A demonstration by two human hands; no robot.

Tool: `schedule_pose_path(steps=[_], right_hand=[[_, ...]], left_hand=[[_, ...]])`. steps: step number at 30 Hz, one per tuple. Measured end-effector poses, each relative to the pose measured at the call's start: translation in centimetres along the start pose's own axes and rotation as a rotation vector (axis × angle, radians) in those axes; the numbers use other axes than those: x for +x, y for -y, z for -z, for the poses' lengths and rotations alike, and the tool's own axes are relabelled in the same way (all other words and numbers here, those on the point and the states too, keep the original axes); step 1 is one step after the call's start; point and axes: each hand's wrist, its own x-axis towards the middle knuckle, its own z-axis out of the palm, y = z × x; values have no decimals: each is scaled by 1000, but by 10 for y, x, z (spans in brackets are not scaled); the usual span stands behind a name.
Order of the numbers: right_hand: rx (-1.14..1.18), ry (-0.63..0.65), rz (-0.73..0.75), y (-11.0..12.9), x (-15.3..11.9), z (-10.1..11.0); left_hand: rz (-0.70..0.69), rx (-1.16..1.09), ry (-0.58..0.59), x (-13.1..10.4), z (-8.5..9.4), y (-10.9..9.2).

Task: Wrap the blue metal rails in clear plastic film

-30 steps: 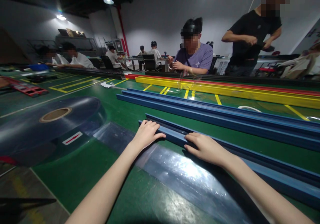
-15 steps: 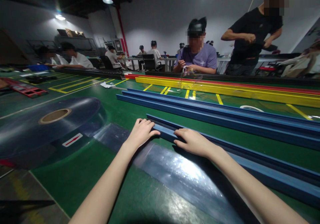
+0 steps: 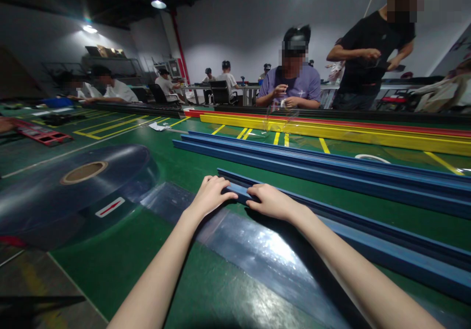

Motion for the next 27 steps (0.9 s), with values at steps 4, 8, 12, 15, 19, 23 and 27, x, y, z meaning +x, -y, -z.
schedule_pose_path(steps=[4,8,12,15,19,23,27], right_hand=[[-5,-10,-16,2,8,-3],[10,2,-22,5,16,-5],[92,-18,16,5,14,-5],[99,-29,0,2,2,0],[56,-24,-65,-4,-30,9],[-19,-58,-115,-14,-72,19],[-144,-118,-148,-27,-115,35]], left_hand=[[-6,9,-12,0,-2,1],[-2,9,-7,0,-3,2],[-5,5,-12,0,-4,3],[-6,3,-21,0,-5,3],[13,-6,-13,1,-3,0],[14,-24,-7,1,-2,1],[-4,-10,-12,1,-3,2]])
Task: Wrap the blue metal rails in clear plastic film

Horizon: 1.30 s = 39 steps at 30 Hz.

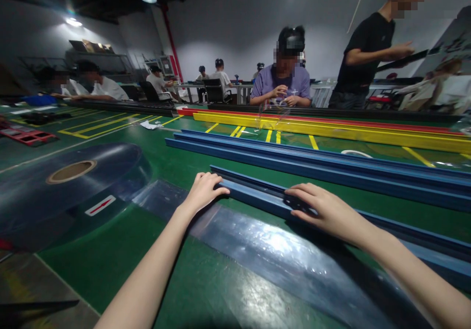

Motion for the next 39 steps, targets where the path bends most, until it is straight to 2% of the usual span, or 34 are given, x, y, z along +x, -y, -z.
schedule_pose_path(steps=[4,8,12,15,19,24,28,31,33,35,39], right_hand=[[-112,-23,-52,-30,-43,16],[-172,0,-236,-65,-97,18],[-149,22,-434,-91,-148,14],[-195,-42,-446,-103,-170,8],[-319,-103,-411,-108,-176,-3],[-471,-123,-361,-105,-171,-8],[-505,-126,-337,-98,-167,-6],[-495,-131,-331,-90,-162,-4],[-480,-136,-330,-85,-157,-5],[-471,-137,-330,-81,-152,-5],[-451,-115,-343,-71,-139,-7]], left_hand=[[-2,44,16,-1,1,-2],[-12,81,38,-2,5,-6],[-47,88,-55,-3,14,-17],[-95,42,-107,-3,17,-37],[-262,-45,-41,5,11,-83],[-454,-46,47,26,-7,-152],[-544,-55,58,43,-21,-209],[-559,-62,52,48,-32,-242],[-508,-46,54,49,-38,-255],[-457,-12,45,49,-40,-258],[-438,67,12,49,-38,-246]])
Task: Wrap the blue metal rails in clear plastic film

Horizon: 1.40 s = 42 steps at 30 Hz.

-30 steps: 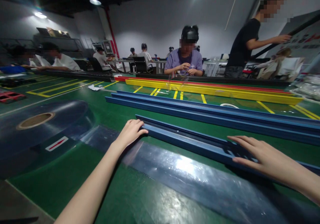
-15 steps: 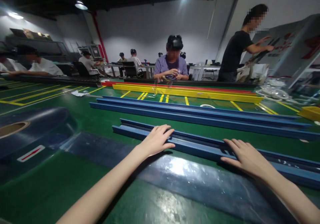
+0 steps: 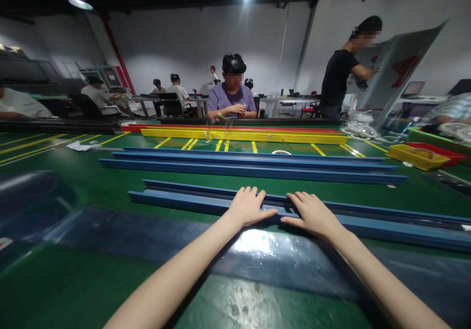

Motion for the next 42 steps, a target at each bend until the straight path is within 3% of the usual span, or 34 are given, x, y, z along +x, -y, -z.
schedule_pose_path(steps=[7,12,15,19,24,27,30,38,42], right_hand=[[45,51,-24,42,33,8],[91,43,75,65,52,10],[95,36,87,57,49,9],[77,34,22,24,29,4],[33,50,-50,-9,10,-2],[-16,58,-47,-10,11,-3],[-53,80,-45,-5,16,-3],[-25,99,-82,17,37,-1],[-13,104,-83,21,44,-1]], left_hand=[[40,96,-8,-20,3,43],[61,157,-4,-39,4,87],[77,179,-9,-53,6,118],[128,213,-20,-72,7,157],[161,221,-27,-85,5,182],[151,223,-38,-86,5,182],[148,219,-69,-81,4,170],[37,151,-137,-25,-3,80],[80,151,-150,-13,-8,69]])
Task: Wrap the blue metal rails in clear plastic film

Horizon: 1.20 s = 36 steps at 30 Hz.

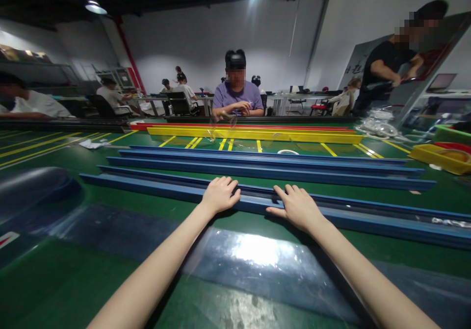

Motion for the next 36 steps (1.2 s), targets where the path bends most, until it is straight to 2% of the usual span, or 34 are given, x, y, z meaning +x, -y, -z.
schedule_pose_path(steps=[7,18,30,36], right_hand=[[11,-25,13,-2,15,-6],[156,-139,51,-22,42,-28],[244,-5,33,-26,61,-31],[251,9,9,-26,66,-30]], left_hand=[[71,17,-33,5,-7,18],[61,-58,-102,25,-19,27],[52,-70,-106,35,-27,37],[51,-86,-105,39,-30,41]])
